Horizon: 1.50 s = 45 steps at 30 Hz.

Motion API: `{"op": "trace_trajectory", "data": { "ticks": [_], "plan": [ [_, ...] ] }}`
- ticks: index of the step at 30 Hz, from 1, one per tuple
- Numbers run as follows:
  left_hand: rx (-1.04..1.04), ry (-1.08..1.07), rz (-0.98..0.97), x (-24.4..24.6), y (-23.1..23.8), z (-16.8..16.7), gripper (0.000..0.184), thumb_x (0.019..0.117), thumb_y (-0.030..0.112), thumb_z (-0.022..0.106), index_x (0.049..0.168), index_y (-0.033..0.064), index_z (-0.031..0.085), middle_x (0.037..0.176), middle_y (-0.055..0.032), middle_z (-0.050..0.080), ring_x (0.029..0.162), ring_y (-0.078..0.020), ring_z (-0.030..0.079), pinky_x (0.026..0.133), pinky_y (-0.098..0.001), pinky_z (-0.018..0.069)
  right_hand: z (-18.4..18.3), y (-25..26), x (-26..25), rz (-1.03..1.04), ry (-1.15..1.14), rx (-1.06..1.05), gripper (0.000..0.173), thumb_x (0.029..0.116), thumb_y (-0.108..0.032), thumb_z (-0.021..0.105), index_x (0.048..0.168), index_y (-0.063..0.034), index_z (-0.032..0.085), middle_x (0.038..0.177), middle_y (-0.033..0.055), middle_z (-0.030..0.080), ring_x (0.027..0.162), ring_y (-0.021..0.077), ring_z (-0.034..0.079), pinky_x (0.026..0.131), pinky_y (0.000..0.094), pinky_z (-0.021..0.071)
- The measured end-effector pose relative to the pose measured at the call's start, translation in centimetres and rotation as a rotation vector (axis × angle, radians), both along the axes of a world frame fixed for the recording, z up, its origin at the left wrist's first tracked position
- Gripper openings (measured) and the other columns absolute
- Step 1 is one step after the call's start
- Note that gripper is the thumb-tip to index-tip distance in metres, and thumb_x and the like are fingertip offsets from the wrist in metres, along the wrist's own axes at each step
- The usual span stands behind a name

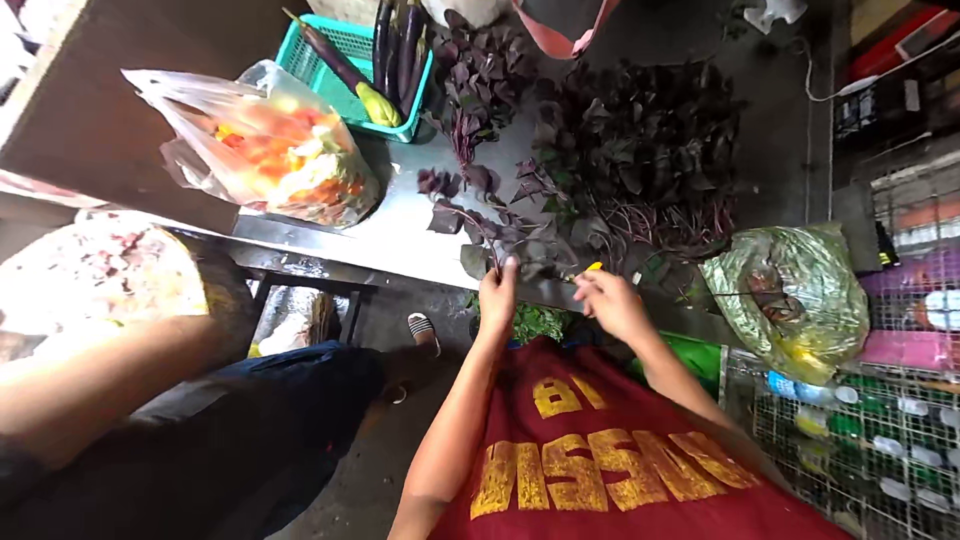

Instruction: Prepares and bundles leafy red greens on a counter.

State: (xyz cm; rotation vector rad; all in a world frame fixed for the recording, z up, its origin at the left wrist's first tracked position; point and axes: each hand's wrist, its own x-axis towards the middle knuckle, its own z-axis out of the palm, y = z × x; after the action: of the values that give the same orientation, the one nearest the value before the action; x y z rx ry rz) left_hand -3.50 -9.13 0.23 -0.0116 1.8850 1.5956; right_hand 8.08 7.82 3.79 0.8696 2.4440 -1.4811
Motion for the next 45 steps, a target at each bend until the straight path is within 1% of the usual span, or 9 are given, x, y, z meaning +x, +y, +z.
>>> {"op": "trace_trajectory", "data": {
  "ticks": [3,12,20,27,30,34,37,40,45],
  "plan": [
    [0.057,0.021,0.132,-0.6,-2.4,-0.2,0.049,0.1123,0.033,0.026,0.116,0.0049,0.066,0.065,0.0066,0.044,0.048,-0.0030,0.036,0.047,-0.0199,0.0349,0.3,3.2,1.7,-0.148,0.100,0.094,0.030,0.1094,-0.018,0.047,0.123,0.0007,0.065,0.090,0.0094,0.073,0.066,0.0151,0.068,0.066,0.0368,0.0606],
    [-0.004,0.003,-0.029,-3.0,-2.9,5.8,0.029,0.1117,0.018,0.039,0.114,0.0024,0.063,0.073,0.0040,0.057,0.054,-0.0019,0.046,0.052,-0.0182,0.0421,6.0,5.4,1.8,-0.077,0.397,0.320,0.030,0.1093,-0.020,0.047,0.122,0.0003,0.065,0.091,0.0051,0.073,0.070,0.0076,0.068,0.069,0.0282,0.0598],
    [0.115,-0.620,0.041,-1.5,3.2,-3.0,0.018,0.1082,0.024,0.050,0.118,0.0080,0.051,0.083,-0.0009,0.063,0.064,-0.0084,0.063,0.061,-0.0253,0.0574,9.3,1.8,-1.7,-0.029,0.653,0.136,0.026,0.1099,-0.013,0.044,0.122,0.0027,0.060,0.092,0.0015,0.072,0.069,0.0029,0.067,0.064,0.0209,0.0600],
    [0.684,-0.659,-0.088,0.1,3.5,-6.0,0.041,0.1035,0.045,0.034,0.108,0.0178,0.065,0.086,0.0014,0.070,0.068,-0.0080,0.066,0.061,-0.0254,0.0567,0.2,-2.7,-4.3,-0.068,0.124,-0.178,0.032,0.1104,-0.014,0.043,0.134,0.0024,0.055,0.087,0.0125,0.072,0.061,0.0172,0.066,0.060,0.0363,0.0596],
    [0.754,-0.640,-0.100,-0.3,3.2,-7.6,0.076,0.0942,0.080,0.032,0.126,0.0174,0.060,0.102,-0.0013,0.074,0.085,-0.0126,0.071,0.071,-0.0307,0.0610,-3.0,-2.7,-3.3,0.073,-0.136,-0.155,0.036,0.1077,-0.018,0.052,0.135,0.0040,0.056,0.095,0.0166,0.071,0.072,0.0208,0.071,0.072,0.0388,0.0612],
    [0.453,-0.655,0.080,-0.8,4.4,-8.0,0.035,0.1119,0.040,0.031,0.103,0.0165,0.055,0.075,0.0049,0.059,0.062,-0.0065,0.060,0.059,-0.0237,0.0552,-2.8,0.2,-2.5,-0.008,-0.125,0.011,0.030,0.1083,-0.022,0.053,0.125,-0.0002,0.066,0.097,0.0173,0.073,0.079,0.0264,0.072,0.078,0.0463,0.0603],
    [0.367,-0.700,0.105,-1.2,4.4,-8.6,0.033,0.1112,0.033,0.029,0.092,0.0174,0.051,0.064,0.0072,0.047,0.045,-0.0032,0.040,0.042,-0.0176,0.0381,-2.6,4.3,-3.4,-0.147,-0.071,0.193,0.031,0.1084,-0.016,0.050,0.127,0.0038,0.064,0.113,0.0257,0.070,0.103,0.0394,0.069,0.093,0.0565,0.0534],
    [0.293,-0.657,0.108,-0.8,3.6,-8.2,0.043,0.1103,0.048,0.031,0.102,0.0151,0.057,0.063,0.0056,0.049,0.044,-0.0042,0.042,0.041,-0.0190,0.0396,-3.6,8.8,-5.3,-0.188,-0.145,0.433,0.031,0.1044,-0.004,0.050,0.132,0.0054,0.063,0.134,0.0269,0.061,0.129,0.0412,0.057,0.111,0.0539,0.0440],
    [0.206,-0.614,0.065,1.0,1.0,-9.8,0.033,0.1097,0.038,0.042,0.113,0.0103,0.059,0.070,0.0004,0.055,0.049,-0.0081,0.049,0.045,-0.0238,0.0451,-4.5,13.3,-5.8,0.077,-0.360,0.681,0.038,0.1018,0.004,0.049,0.137,-0.0012,0.062,0.144,0.0283,0.053,0.138,0.0487,0.044,0.109,0.0645,0.0357]
  ]
}}
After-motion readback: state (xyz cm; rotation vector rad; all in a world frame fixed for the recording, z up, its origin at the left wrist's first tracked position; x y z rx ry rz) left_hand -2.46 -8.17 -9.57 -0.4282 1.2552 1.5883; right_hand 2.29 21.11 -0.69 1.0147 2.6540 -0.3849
